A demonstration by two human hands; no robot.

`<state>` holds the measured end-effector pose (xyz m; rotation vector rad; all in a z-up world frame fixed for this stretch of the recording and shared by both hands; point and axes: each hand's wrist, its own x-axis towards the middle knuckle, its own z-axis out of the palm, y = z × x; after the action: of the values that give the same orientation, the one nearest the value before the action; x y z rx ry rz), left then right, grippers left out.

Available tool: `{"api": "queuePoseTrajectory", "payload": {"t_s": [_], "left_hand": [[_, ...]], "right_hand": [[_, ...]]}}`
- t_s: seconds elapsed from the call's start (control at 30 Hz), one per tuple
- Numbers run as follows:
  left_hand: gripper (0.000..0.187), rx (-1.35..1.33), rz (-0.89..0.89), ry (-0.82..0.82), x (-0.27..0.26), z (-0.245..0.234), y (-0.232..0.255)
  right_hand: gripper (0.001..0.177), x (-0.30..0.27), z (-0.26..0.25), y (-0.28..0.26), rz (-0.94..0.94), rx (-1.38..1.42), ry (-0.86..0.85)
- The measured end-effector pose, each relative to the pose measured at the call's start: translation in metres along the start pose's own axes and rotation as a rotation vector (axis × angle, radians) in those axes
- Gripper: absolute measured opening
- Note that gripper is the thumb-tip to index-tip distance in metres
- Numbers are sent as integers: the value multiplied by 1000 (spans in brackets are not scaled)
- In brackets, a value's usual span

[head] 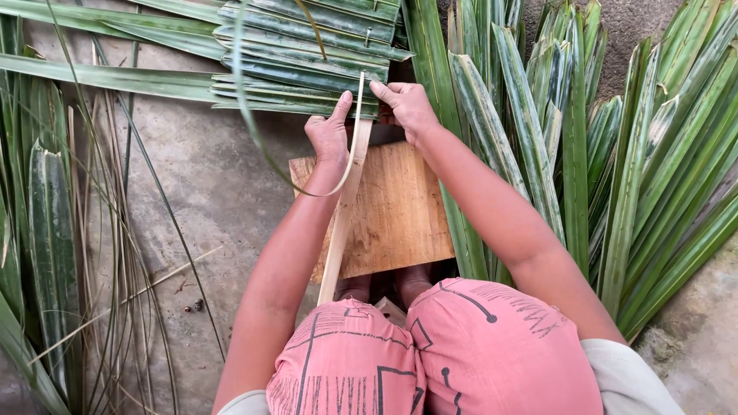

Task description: Weaving palm leaves together by folding them over a wooden rod and securing them with fiber strips to create a mat or roofing material.

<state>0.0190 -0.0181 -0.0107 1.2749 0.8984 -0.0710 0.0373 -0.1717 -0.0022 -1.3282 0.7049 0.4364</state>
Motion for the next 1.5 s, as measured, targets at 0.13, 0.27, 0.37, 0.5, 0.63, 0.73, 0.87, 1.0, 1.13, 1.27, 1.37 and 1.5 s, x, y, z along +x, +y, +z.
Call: {"api": "queuePoseTrajectory", "payload": {"t_s": [0.13, 0.27, 0.37, 0.5, 0.63, 0.73, 0.87, 1.0, 1.13, 1.27, 1.37, 1.5], "left_hand": [[35, -67, -17, -11, -17, 7, 31], [34, -61, 11, -22, 2, 3, 5], [33, -93, -18, -3, 5, 2, -2], [31, -102, -43, -2, 10, 2, -6], [36, -117, -143, 0, 5, 3, -2], [39, -117, -188, 6, 16, 2, -16], [43, -154, -195, 35, 19, 1, -26], [37, -185, -135, 21, -1, 2, -16], [32, -230, -68, -10, 6, -2, -35], [32, -180, -18, -9, -9, 6, -19], [33, -171, -21, 6, -19, 6, -9], [36, -152, -23, 28, -30, 11, 12]], "right_hand": [[35, 2, -1, 0, -4, -108, -35], [35, 2, -3, -7, 5, -127, -62], [37, 3, -2, -4, 1, -146, -62], [36, 16, -5, 16, -45, -110, 5], [36, -3, 7, 1, -9, -13, 29], [44, -36, 11, -23, 94, 45, 5], [21, -28, 0, 18, 98, 68, -73], [13, -24, 2, 31, 42, 79, 9], [11, -26, 12, 27, 27, 75, 81], [11, -20, 12, 33, 35, 91, 98], [10, -22, 12, 33, 22, 92, 106], [11, -18, 10, 33, 28, 93, 85]]}}
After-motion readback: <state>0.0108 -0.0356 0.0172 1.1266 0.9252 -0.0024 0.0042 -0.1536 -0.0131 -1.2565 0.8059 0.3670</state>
